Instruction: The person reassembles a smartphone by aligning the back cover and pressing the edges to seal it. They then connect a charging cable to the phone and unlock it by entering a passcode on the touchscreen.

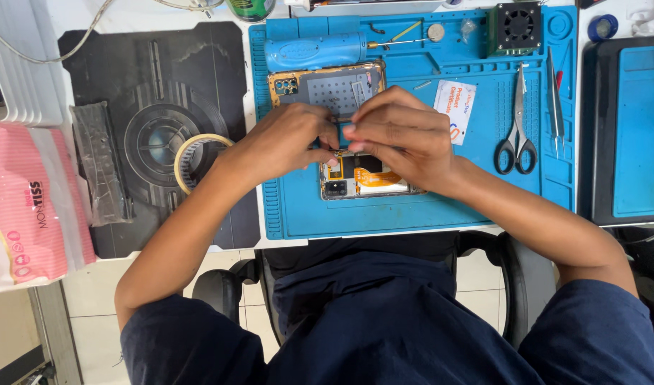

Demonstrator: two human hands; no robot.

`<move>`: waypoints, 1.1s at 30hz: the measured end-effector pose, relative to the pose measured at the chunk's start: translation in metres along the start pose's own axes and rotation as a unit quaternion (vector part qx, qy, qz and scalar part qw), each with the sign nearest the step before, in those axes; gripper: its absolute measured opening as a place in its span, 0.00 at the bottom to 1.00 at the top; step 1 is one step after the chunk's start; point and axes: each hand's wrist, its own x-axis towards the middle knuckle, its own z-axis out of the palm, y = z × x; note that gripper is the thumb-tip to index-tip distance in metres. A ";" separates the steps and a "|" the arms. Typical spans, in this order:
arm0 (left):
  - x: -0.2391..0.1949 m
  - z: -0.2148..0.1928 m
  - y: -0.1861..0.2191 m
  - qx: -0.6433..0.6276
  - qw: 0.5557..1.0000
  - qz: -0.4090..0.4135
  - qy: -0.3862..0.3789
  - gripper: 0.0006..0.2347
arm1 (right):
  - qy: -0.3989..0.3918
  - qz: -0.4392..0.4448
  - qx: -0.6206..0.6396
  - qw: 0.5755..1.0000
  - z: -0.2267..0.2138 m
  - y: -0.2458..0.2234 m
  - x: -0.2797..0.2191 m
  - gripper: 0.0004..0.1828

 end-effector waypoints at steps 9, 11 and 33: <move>0.000 -0.002 -0.001 -0.050 0.996 -0.072 -0.034 0.05 | -0.003 0.000 -0.037 0.999 -0.001 0.003 -0.001 0.17; -0.001 -0.002 -0.003 0.002 0.998 -0.021 0.057 0.03 | 0.000 0.022 0.008 1.000 -0.002 0.002 -0.002 0.17; 0.001 0.008 -0.009 0.208 0.951 0.020 0.229 0.09 | 0.009 0.009 -0.033 0.999 -0.001 -0.004 0.003 0.20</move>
